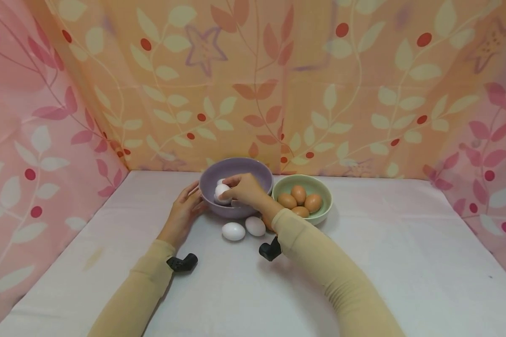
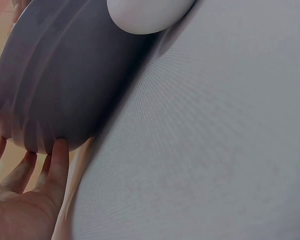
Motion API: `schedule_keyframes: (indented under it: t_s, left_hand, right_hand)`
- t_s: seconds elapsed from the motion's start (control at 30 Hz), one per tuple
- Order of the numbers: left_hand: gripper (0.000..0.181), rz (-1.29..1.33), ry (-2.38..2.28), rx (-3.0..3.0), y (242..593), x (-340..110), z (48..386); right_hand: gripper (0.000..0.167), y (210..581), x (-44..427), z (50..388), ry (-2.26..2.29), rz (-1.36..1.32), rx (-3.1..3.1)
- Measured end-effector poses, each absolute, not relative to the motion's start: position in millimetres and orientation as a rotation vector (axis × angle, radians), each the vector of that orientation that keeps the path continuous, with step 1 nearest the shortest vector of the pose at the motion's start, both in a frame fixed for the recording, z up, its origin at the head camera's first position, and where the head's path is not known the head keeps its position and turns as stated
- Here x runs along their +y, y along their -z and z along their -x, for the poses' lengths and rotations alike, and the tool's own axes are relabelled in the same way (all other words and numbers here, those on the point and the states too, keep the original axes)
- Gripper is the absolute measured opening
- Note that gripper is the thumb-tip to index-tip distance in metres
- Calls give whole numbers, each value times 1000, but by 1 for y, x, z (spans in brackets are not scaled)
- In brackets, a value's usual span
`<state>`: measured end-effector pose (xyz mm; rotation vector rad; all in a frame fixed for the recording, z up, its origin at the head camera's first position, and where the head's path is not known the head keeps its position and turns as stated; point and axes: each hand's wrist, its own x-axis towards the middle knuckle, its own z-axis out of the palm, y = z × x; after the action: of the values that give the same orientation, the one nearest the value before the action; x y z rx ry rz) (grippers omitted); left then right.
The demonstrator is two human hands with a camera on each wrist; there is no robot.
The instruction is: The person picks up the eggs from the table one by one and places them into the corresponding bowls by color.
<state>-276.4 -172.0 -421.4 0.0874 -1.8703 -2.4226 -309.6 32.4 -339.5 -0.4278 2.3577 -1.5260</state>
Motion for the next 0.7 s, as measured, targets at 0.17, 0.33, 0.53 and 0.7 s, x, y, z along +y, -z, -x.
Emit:
schedule_keyframes:
  t_s: [0.17, 0.33, 0.53, 0.7]
  left_hand:
    - [49, -83, 2433, -1864, 420, -172, 276]
    - [49, -81, 2435, -1856, 419, -173, 277]
    - [48, -77, 2435, -1855, 419, -172, 275]
    - [49, -61, 2421, -1870, 419, -171, 276]
  right_hand:
    - [46, 342, 30, 313, 1465, 442, 2390]
    - [43, 344, 29, 314, 1419, 470, 2425]
    - [43, 347, 30, 316, 1376, 478, 2438]
    - [37, 348, 29, 317, 1329, 493, 2453]
